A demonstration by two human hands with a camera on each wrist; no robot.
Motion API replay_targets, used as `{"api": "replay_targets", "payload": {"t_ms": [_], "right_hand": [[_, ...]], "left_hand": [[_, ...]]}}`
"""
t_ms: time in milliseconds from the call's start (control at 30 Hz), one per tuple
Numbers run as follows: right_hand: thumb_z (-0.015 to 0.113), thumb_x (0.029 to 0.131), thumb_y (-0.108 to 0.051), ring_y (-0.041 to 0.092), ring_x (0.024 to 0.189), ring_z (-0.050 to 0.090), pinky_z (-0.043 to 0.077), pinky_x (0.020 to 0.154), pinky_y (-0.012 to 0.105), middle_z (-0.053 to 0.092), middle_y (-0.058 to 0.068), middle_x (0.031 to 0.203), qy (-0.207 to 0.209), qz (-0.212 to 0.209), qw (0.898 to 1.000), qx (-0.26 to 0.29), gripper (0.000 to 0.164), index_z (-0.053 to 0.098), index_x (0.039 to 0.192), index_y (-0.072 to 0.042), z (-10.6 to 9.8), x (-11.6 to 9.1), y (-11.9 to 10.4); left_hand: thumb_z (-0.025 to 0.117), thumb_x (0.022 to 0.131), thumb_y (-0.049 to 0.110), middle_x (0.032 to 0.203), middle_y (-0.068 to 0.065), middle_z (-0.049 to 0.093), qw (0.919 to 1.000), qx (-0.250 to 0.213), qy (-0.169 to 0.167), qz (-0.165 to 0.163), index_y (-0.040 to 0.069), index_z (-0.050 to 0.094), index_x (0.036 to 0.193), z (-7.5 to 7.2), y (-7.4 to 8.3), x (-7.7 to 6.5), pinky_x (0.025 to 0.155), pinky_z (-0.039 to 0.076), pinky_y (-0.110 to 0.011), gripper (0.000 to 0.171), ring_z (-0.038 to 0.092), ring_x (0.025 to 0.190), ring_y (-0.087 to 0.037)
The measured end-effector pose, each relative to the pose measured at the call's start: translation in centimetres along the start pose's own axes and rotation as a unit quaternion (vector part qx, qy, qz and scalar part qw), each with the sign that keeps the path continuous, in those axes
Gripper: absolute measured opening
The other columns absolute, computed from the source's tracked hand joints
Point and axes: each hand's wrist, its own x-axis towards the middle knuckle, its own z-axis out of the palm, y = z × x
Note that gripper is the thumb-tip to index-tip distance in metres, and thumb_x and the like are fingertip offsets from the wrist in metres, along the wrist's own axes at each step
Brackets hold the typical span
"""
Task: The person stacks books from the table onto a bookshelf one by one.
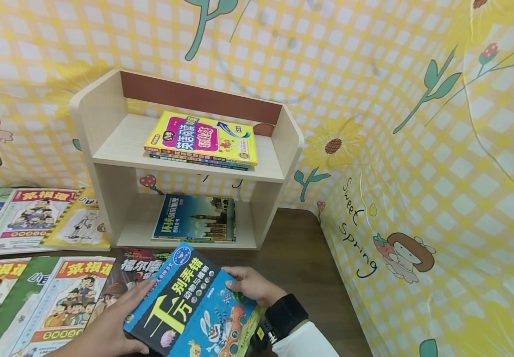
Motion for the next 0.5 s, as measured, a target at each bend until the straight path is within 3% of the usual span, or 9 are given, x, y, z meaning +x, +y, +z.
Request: {"api": "replay_targets", "payload": {"t_ms": [300, 500], "right_hand": [[0.048, 0.102, -0.017, 0.014, 0.079, 0.068, 0.056, 0.071, 0.028, 0.069, 0.007, 0.104, -0.029, 0.006, 0.999, -0.02, 0.043, 0.046, 0.145, -0.014, -0.3, -0.2, -0.8], [0.046, 0.103, -0.02, 0.012, 0.076, 0.066, 0.054, 0.067, 0.027, 0.069, 0.007, 0.106, -0.031, -0.013, 0.996, -0.083, 0.045, 0.041, 0.148, -0.017, -0.6, -0.3, -2.1]], "left_hand": [[0.09, 0.063, 0.031, 0.156, -0.03, 0.013, 0.9995, -0.032, 0.006, -0.004, 0.006, 0.021, 0.154, 0.0, 0.0, -0.5, 0.096, 0.037, -0.068, 0.117, 0.017, 0.134, -0.061], [0.088, 0.067, 0.034, 0.156, -0.029, 0.013, 0.9997, -0.008, 0.024, -0.007, 0.005, 0.023, 0.153, 0.1, 0.0, -0.6, 0.094, 0.04, -0.066, 0.112, 0.017, 0.135, -0.06]]}}
